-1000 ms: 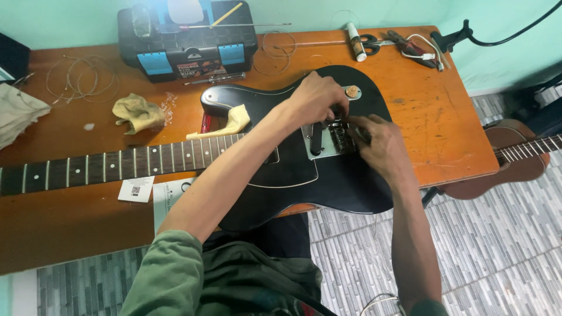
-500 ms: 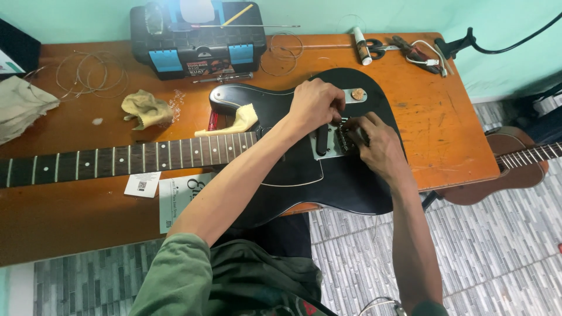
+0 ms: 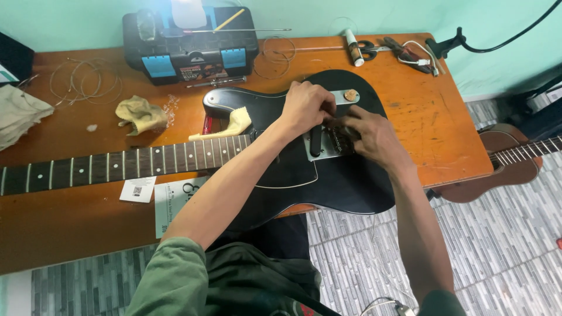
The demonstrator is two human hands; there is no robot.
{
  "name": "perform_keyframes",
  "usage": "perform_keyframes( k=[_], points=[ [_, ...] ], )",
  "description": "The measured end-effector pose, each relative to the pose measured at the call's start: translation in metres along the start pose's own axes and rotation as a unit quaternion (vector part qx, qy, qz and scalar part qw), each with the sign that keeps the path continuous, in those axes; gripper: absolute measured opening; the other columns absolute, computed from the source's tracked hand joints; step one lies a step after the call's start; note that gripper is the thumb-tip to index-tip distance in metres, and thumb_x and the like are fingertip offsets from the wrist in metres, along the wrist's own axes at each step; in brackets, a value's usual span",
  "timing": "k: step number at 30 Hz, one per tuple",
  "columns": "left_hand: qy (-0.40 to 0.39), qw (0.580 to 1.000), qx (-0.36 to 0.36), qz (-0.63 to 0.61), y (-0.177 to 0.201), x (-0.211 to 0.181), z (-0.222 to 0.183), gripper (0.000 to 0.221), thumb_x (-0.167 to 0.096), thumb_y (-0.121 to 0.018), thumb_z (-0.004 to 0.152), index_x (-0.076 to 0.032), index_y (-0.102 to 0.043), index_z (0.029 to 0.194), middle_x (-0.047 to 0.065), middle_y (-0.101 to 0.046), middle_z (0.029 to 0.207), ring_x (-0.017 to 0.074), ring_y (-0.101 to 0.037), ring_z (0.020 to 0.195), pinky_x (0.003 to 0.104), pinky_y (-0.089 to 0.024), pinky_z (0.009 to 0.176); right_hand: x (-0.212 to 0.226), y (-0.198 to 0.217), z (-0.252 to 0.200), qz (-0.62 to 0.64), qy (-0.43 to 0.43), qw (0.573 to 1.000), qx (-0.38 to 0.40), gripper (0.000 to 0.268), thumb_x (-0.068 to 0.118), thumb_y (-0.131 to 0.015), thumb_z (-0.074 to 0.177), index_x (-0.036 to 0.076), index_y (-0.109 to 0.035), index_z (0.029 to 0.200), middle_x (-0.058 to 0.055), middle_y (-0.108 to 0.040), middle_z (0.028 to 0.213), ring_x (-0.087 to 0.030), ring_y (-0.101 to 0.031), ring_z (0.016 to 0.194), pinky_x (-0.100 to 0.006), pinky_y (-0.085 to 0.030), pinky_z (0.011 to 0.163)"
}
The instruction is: Adjusting the bridge saddles of an electric guitar using a screwdriver to set intonation or height.
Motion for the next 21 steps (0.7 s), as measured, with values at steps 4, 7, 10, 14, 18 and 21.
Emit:
perform_keyframes(
  k=[4, 7, 10, 14, 18, 21],
  points=[
    [0.033, 0.998, 0.004, -0.058, -0.020, 0.023, 0.003, 0.020, -0.021, -0.088, 0.071, -0.036, -0.074, 0.068, -0.012, -0.073, 0.066, 0.0223, -0.076, 0.076, 0.039, -0.059, 0.076, -0.011, -0.006, 0.005, -0.032, -0.003, 0.999, 0.032, 0.026, 0.001, -0.065, 0.088, 0.019, -0.071, 0.106, -0.006, -0.062, 0.101, -0.039, -0.067, 0.078, -0.050, -0.055, 0.061],
    [0.049, 0.997, 0.001, -0.057, -0.026, 0.027, 0.005, 0.021, -0.018, -0.088, 0.070, -0.035, -0.077, 0.073, -0.012, -0.074, 0.068, 0.0236, -0.076, 0.078, 0.041, -0.059, 0.078, -0.006, -0.009, 0.015, -0.103, 0.027, 0.991, 0.080, 0.043, -0.007, -0.061, 0.083, 0.025, -0.073, 0.109, -0.004, -0.062, 0.106, -0.026, -0.066, 0.067, -0.041, -0.057, 0.064],
    [0.069, 0.997, -0.011, -0.020, -0.018, 0.027, 0.003, 0.022, -0.017, -0.090, 0.070, -0.036, -0.080, 0.075, -0.008, -0.073, 0.066, 0.0318, -0.072, 0.074, 0.043, -0.060, 0.078, 0.004, -0.009, 0.024, -0.165, 0.052, 0.980, 0.097, 0.043, -0.007, -0.068, 0.074, 0.020, -0.069, 0.107, -0.005, -0.062, 0.104, -0.034, -0.067, 0.066, -0.046, -0.055, 0.059],
    [0.091, 0.995, -0.015, -0.034, -0.008, 0.024, 0.002, 0.027, -0.003, -0.085, 0.069, -0.027, -0.083, 0.082, 0.000, -0.076, 0.069, 0.0340, -0.075, 0.074, 0.044, -0.063, 0.075, 0.001, -0.019, 0.028, -0.209, 0.088, 0.966, 0.125, 0.045, -0.003, -0.076, 0.069, 0.017, -0.065, 0.107, -0.005, -0.057, 0.114, -0.032, -0.069, 0.064, -0.046, -0.060, 0.059],
    [0.089, 0.995, -0.026, -0.039, 0.000, 0.023, 0.002, 0.027, -0.006, -0.087, 0.069, -0.030, -0.081, 0.079, -0.005, -0.076, 0.069, 0.0313, -0.076, 0.074, 0.044, -0.064, 0.071, 0.011, -0.011, 0.026, -0.237, 0.075, 0.957, 0.146, 0.041, -0.002, -0.074, 0.074, 0.017, -0.066, 0.109, -0.004, -0.057, 0.117, -0.022, -0.070, 0.066, -0.039, -0.062, 0.061],
    [0.073, 0.997, -0.025, -0.017, 0.003, 0.014, 0.000, 0.025, -0.005, -0.084, 0.069, -0.029, -0.080, 0.074, -0.006, -0.075, 0.067, 0.0292, -0.077, 0.075, 0.045, -0.063, 0.072, 0.010, -0.006, 0.012, -0.205, 0.068, 0.969, 0.117, 0.044, 0.009, -0.074, 0.081, 0.018, -0.059, 0.121, -0.006, -0.054, 0.117, -0.030, -0.070, 0.064, -0.049, -0.062, 0.058]
  ],
)
Point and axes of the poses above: each hand's wrist, its own z-axis towards the middle knuckle, its own y-axis out of the back of the hand, x = y × z, the point moved 9 cm from there along z, towards the middle knuckle
